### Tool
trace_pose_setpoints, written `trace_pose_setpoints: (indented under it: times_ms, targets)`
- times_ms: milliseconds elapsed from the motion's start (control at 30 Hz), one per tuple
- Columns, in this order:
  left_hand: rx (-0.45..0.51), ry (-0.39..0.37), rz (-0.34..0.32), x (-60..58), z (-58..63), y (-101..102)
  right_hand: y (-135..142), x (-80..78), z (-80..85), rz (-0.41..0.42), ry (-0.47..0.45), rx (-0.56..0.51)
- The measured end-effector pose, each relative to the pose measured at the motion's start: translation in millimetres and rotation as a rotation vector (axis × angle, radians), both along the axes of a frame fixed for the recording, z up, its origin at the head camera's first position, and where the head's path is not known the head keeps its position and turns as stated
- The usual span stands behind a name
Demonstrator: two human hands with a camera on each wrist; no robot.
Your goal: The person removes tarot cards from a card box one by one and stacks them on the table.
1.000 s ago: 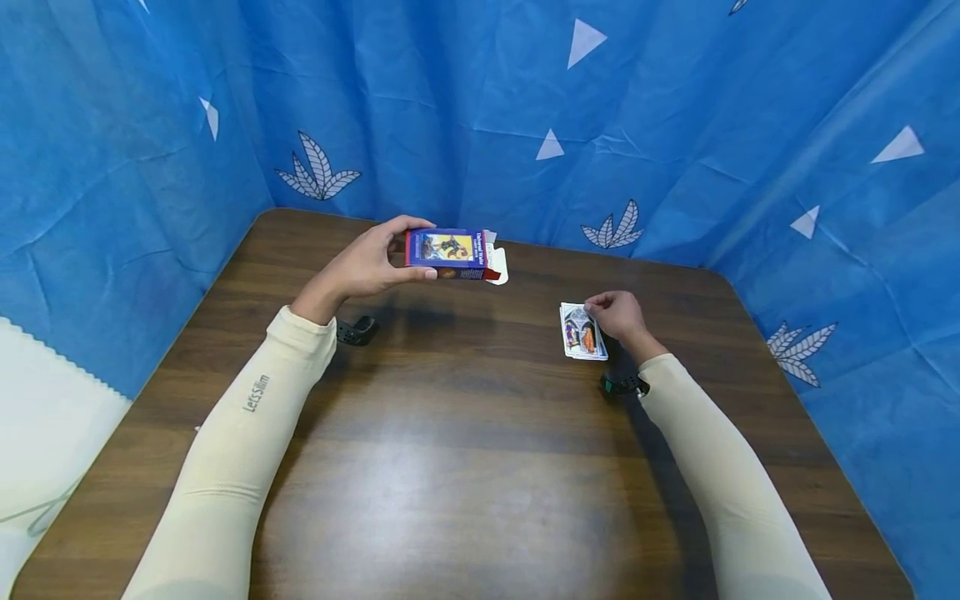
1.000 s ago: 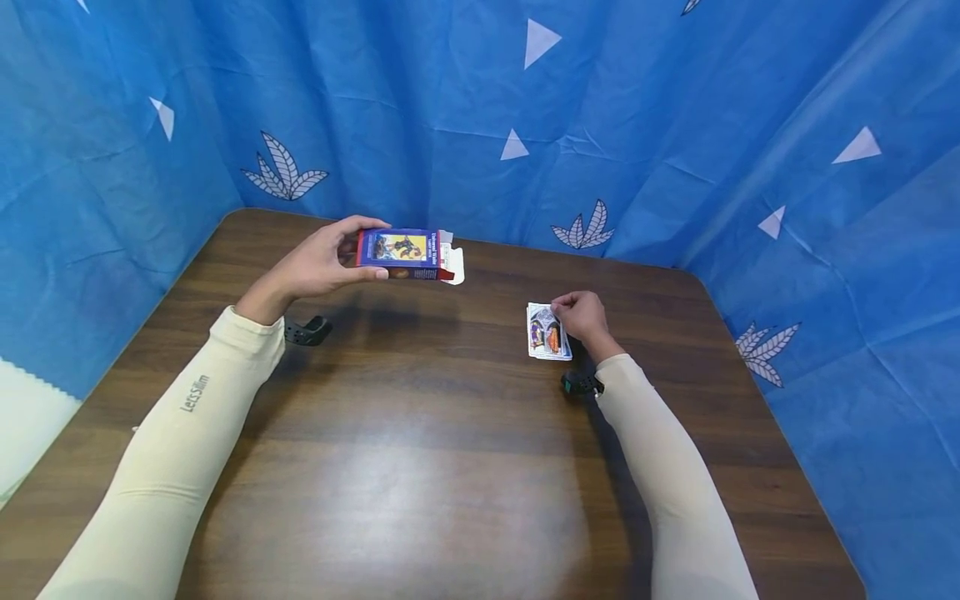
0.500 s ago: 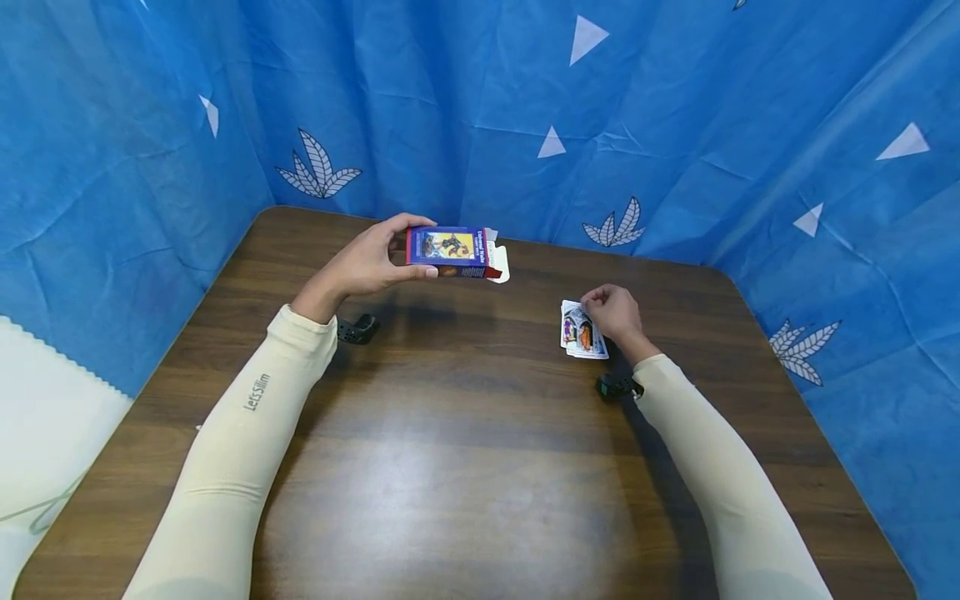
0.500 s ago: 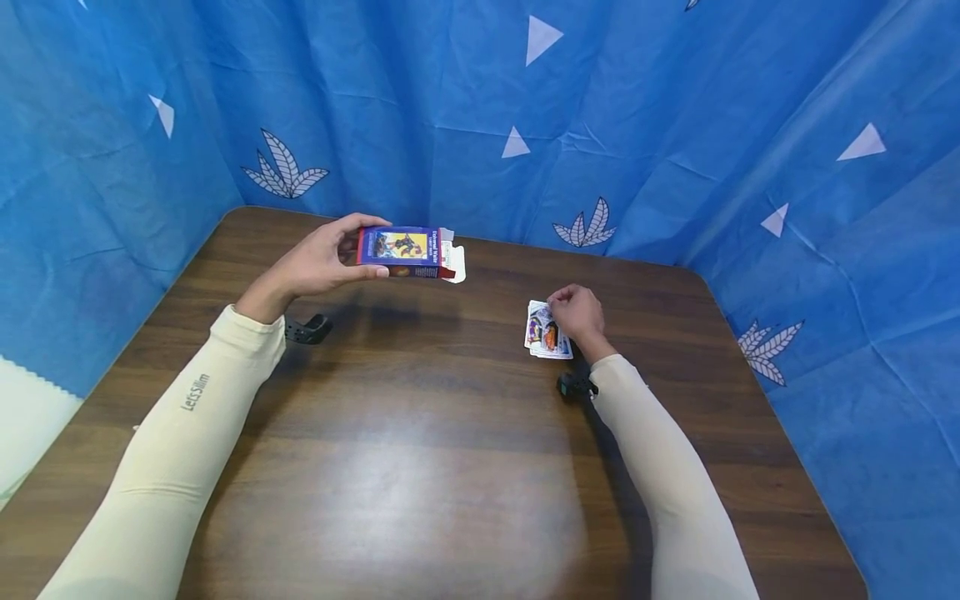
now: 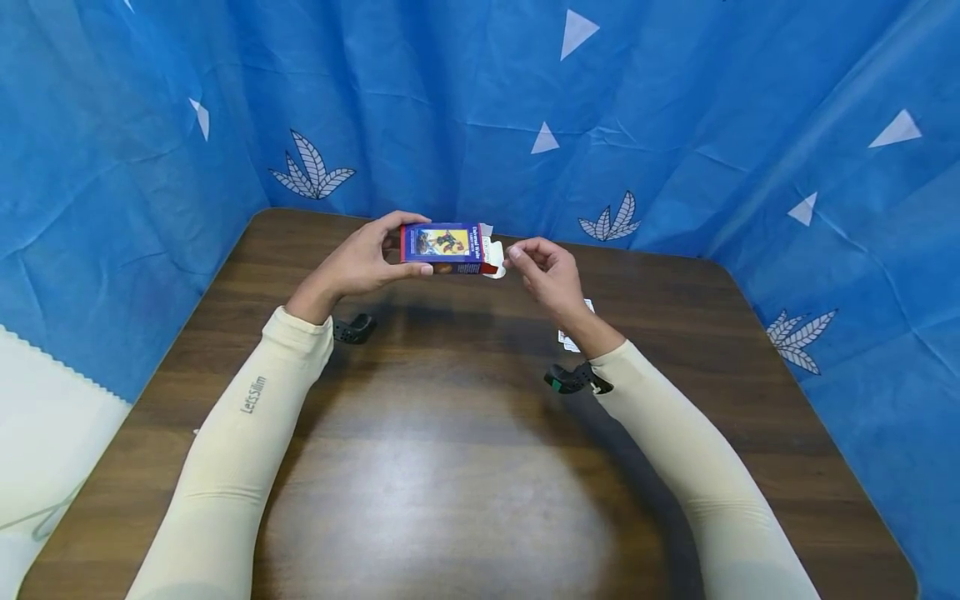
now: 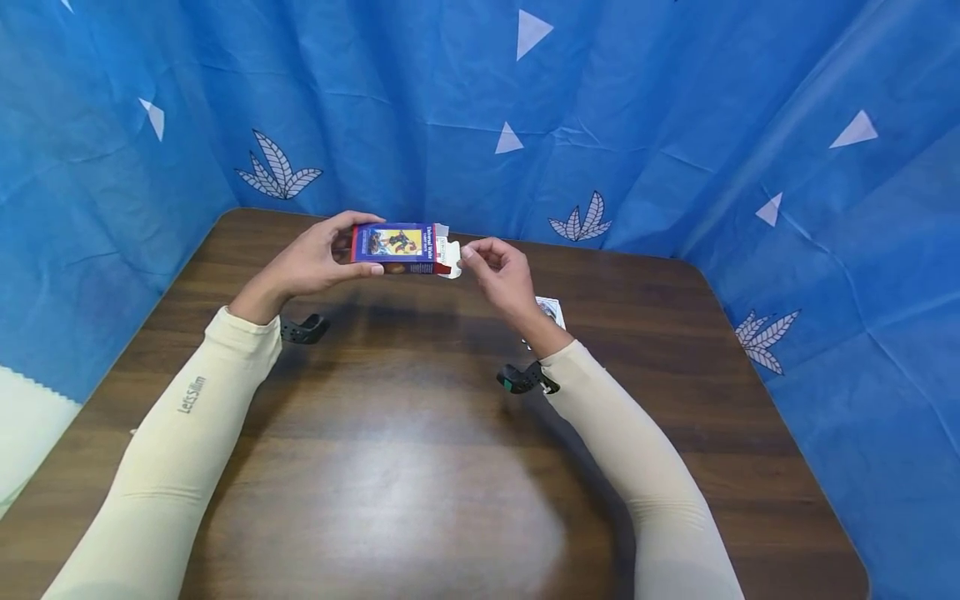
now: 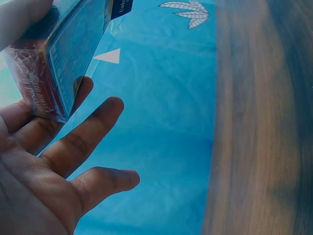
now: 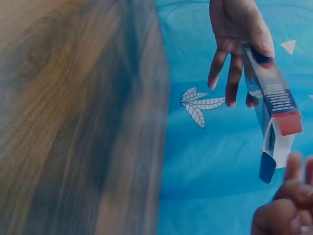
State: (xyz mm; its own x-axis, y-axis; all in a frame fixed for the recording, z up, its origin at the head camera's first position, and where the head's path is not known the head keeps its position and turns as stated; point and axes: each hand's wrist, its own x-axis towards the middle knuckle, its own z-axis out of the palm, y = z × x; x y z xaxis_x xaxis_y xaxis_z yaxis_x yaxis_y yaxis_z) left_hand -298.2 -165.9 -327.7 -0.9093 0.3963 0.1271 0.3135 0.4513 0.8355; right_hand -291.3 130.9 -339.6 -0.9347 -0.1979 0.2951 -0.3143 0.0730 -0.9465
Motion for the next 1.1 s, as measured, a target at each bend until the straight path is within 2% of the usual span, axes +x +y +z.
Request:
trace_pose_setpoints:
  times_ms: [100, 233, 367, 600, 933, 1100]
  targets:
    - [-0.005, 0.0, 0.002, 0.3, 0.8, 0.2, -6.7, -3.2, 2.5, -0.037, -0.153, 0.109]
    - [-0.017, 0.0, 0.004, -0.3, -1.5, 0.9, -14.2, -5.0, 2.4, -0.019, -0.352, 0.181]
    - [-0.004, -0.002, -0.002, 0.0, -1.4, 1.5, -20.6, -5.2, 4.5, 0.005, -0.445, 0.2]
    - [0.009, -0.006, -0.006, -0.8, -0.2, 0.6, -21.1, -5.2, 10.2, -0.032, -0.44, 0.211]
    - [-0.002, 0.003, -0.002, -1.9, -2.1, 0.9, 13.2, -7.7, 11.3, -0.133, -0.394, 0.202]
    - [-0.002, 0.006, 0.004, -1.5, -1.4, 0.7, 32.1, -10.4, 11.8, -0.197, -0.345, 0.145]
